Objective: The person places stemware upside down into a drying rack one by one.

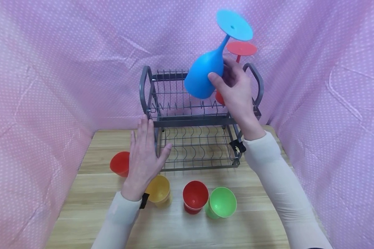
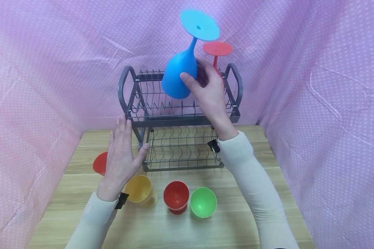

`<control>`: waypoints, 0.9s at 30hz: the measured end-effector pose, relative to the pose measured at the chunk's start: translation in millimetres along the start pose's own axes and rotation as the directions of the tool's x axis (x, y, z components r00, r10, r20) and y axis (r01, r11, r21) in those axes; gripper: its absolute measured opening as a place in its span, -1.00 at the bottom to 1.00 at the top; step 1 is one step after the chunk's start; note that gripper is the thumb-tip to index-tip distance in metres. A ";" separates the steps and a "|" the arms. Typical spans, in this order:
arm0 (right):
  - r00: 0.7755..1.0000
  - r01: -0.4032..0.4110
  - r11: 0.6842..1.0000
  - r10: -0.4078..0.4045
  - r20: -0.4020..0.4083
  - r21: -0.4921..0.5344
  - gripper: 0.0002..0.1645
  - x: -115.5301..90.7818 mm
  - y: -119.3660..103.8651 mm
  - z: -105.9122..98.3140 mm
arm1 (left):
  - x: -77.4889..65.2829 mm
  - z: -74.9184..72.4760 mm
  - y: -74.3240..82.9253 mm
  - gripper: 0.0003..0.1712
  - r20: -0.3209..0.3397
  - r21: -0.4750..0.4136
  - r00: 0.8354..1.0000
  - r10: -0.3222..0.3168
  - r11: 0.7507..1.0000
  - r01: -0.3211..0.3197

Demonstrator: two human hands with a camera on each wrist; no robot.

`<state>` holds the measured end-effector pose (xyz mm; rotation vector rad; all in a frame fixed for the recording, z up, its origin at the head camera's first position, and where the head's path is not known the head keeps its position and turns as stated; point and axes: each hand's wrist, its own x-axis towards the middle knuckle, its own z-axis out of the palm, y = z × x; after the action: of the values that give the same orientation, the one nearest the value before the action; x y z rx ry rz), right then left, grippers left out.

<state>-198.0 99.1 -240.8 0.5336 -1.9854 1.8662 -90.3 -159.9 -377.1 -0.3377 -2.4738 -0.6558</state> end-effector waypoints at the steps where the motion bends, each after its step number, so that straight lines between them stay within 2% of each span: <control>1: 1.000 -0.001 1.000 0.001 0.003 -0.002 -0.31 0.9 0.9 0.2 | 0.0 0.1 0.1 0.00 -0.002 -0.002 1.000 0.001 1.000 -0.001; 8: 0.997 -0.045 0.998 0.047 0.055 -0.044 -0.29 6.6 8.2 0.9 | 0.6 0.3 0.2 0.00 -0.004 -0.002 1.000 -0.001 1.000 0.001; 16: 0.989 -0.102 0.979 0.120 0.092 -0.176 -0.21 10.7 15.6 -0.2 | 0.5 0.3 -0.1 -0.01 0.003 -0.010 1.000 -0.010 1.000 0.010; 22: 0.970 -0.146 0.951 0.192 0.152 -0.273 -0.16 16.7 21.4 -3.2 | 0.5 -0.1 -0.6 0.01 0.014 -0.018 1.000 -0.021 1.000 0.021; 27: 0.952 -0.147 0.928 0.227 0.208 -0.342 -0.17 23.4 23.5 -4.0 | 1.0 -0.8 -0.5 0.02 0.028 -0.021 0.999 -0.029 0.999 0.030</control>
<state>-230.0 103.8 -249.0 0.5093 -2.5254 1.5863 -90.9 -160.6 -376.2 -0.3211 -2.5041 -0.6952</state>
